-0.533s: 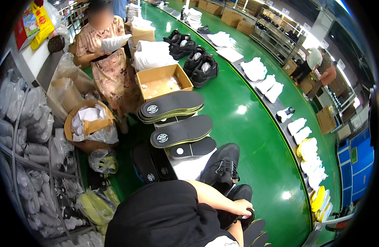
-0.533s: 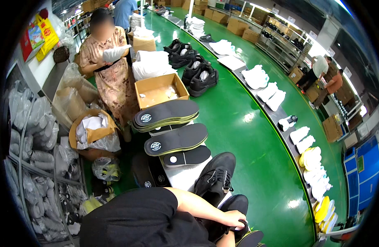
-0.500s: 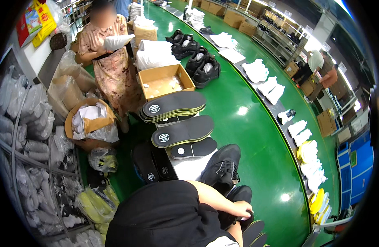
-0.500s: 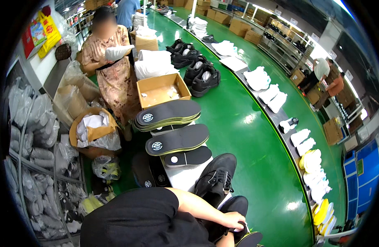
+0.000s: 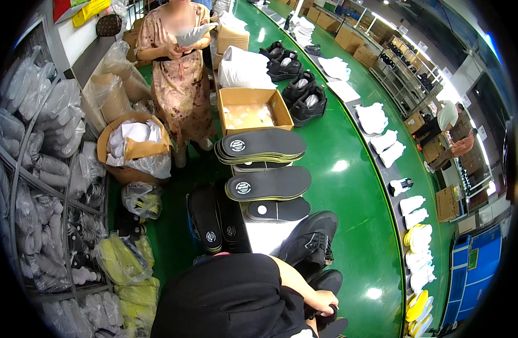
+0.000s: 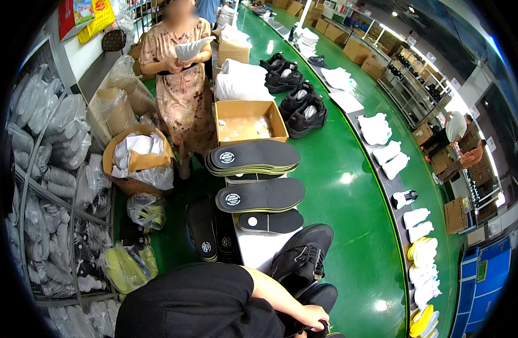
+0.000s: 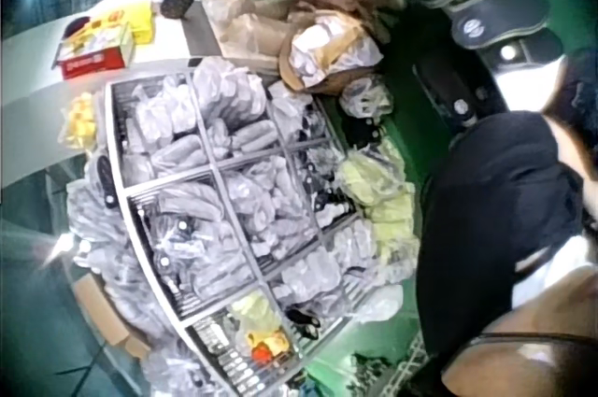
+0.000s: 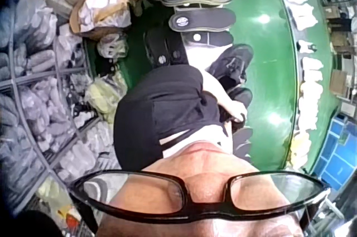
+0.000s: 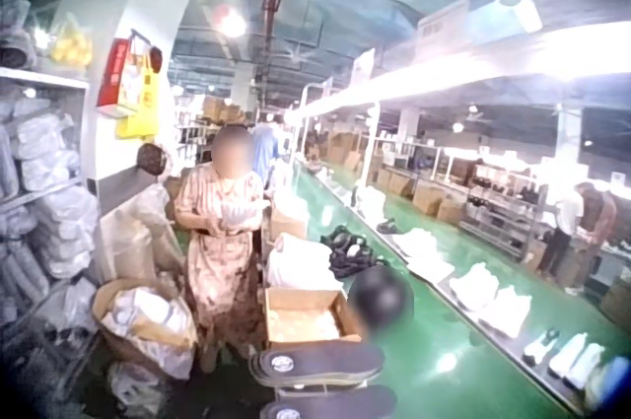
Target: The person picks up black shoes from a conveyor belt, inserts yellow insoles into them by hand, and places the shoes back onto the belt.
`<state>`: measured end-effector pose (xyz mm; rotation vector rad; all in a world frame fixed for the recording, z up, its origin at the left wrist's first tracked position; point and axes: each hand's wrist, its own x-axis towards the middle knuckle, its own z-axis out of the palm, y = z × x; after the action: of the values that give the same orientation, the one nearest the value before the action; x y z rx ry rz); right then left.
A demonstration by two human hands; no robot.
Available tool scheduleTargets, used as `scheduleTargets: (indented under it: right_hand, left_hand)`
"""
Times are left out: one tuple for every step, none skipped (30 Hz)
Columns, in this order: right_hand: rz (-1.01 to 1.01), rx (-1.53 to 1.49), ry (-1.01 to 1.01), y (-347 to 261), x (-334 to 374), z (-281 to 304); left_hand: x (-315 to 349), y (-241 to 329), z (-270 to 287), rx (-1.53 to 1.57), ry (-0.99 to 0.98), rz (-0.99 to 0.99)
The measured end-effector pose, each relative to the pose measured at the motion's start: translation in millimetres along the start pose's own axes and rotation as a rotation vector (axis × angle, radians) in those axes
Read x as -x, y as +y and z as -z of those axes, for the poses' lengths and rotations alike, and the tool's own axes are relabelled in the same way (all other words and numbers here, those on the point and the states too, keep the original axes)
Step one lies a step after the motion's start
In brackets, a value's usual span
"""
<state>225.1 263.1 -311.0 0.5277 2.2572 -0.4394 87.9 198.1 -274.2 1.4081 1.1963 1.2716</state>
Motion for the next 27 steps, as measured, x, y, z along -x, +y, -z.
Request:
scheduleTargets:
  right_hand:
    - [-0.005,-0.001,-0.006,1.2,1.2,-0.1]
    - [-0.001,0.002,-0.006,1.5,1.7,0.8]
    - [-0.005,-0.001,-0.008,1.1,2.6,1.1]
    - [-0.009,-0.002,-0.009,0.1,3.2,0.4]
    - [-0.006,0.002,-0.017,0.9,5.4,-0.4]
    - [-0.009,0.004,-0.024,0.8,7.1,-0.2]
    - [0.000,0.010,-0.030,0.1,6.3,-0.1]
    - [0.001,0.011,-0.035,-1.0,6.4,-1.3]
    - [0.012,0.019,-0.040,-1.9,6.9,-2.9]
    - [0.006,0.006,-0.047,-1.9,9.0,-5.5]
    - [0.006,0.002,-0.050,-0.6,14.8,-8.8]
    - [0.014,-0.003,-0.051,-2.9,16.1,-9.5]
    - [0.009,-0.012,-0.061,-4.1,18.8,-12.0]
    - [0.011,-0.012,-0.068,-4.2,22.8,-14.1]
    - [-0.001,-0.038,-0.061,-4.6,28.9,-18.5]
    - [0.019,-0.039,-0.076,-6.0,29.6,-20.3]
    - [0.039,-0.044,-0.088,-3.9,34.6,-22.1]
    - [0.060,-0.049,-0.100,-5.0,37.6,-24.1]
    - [0.066,-0.079,-0.102,-6.5,44.1,-29.0]
    - [0.062,-0.122,-0.092,-11.2,53.4,-35.1]
    - [0.089,-0.121,-0.094,-18.5,56.4,-39.0]
    - [0.109,-0.113,-0.093,-26.2,58.7,-40.8]
    - [0.103,-0.129,-0.082,-33.1,64.4,-45.5]
    - [0.007,-0.153,-0.072,-58.3,73.7,-10.4]
    - [-0.038,-0.181,-0.062,-64.6,75.1,1.5]
    - [-0.055,-0.154,-0.064,-69.4,72.3,15.4]
    - [-0.048,-0.199,-0.005,-72.2,71.5,26.5]
  left_hand:
    - [-0.9,-1.9,-3.1,-0.010,0.013,-0.009]
    - [-2.9,-5.4,-5.0,-0.029,0.027,-0.018]
    - [-4.8,-8.9,-6.8,-0.048,0.038,-0.029]
    - [-5.8,-11.9,-8.5,-0.055,0.058,-0.031]
    - [-6.7,-15.4,-13.2,-0.052,0.085,-0.031]
    - [-7.5,-17.7,-16.3,-0.048,0.110,-0.031]
    - [-8.7,-20.2,-16.9,-0.037,0.094,-0.007]
    - [-8.7,-23.4,-16.2,-0.025,0.097,-0.006]
    - [-8.2,-24.7,-14.1,-0.039,0.106,-0.014]
    - [-8.1,-23.5,-13.7,-0.049,0.097,-0.025]
    - [-4.5,-16.3,-10.1,-0.067,0.048,-0.046]
    - [-1.0,-7.1,-4.1,-0.109,0.027,-0.020]
    - [-4.7,-17.3,-9.8,-0.133,0.050,-0.034]
    - [-9.1,-27.5,-16.2,-0.155,0.072,-0.049]
    - [-11.2,-24.0,-22.1,-0.072,0.087,-0.046]
    - [-4.4,-8.4,-10.2,-0.072,0.010,0.041]
    - [-5.5,-13.8,-3.4,-0.098,-0.019,0.011]
    - [-5.8,-17.3,-1.2,-0.117,-0.063,-0.026]
    - [0.0,-5.6,6.2,-0.034,-0.098,-0.009]
    - [4.3,16.0,17.8,0.049,-0.166,0.002]
    - [16.4,38.8,43.2,-0.006,-0.236,-0.013]
    - [31.8,65.9,68.3,-0.107,-0.171,0.023]
    - [42.7,99.7,94.0,-0.058,-0.109,-0.052]
    - [59.4,125.8,111.6,0.015,0.051,0.079]
    - [66.5,129.8,127.2,0.074,0.177,0.025]
    - [81.3,149.0,143.7,0.224,0.301,0.041]
    - [97.2,167.2,157.2,0.216,0.430,-0.026]
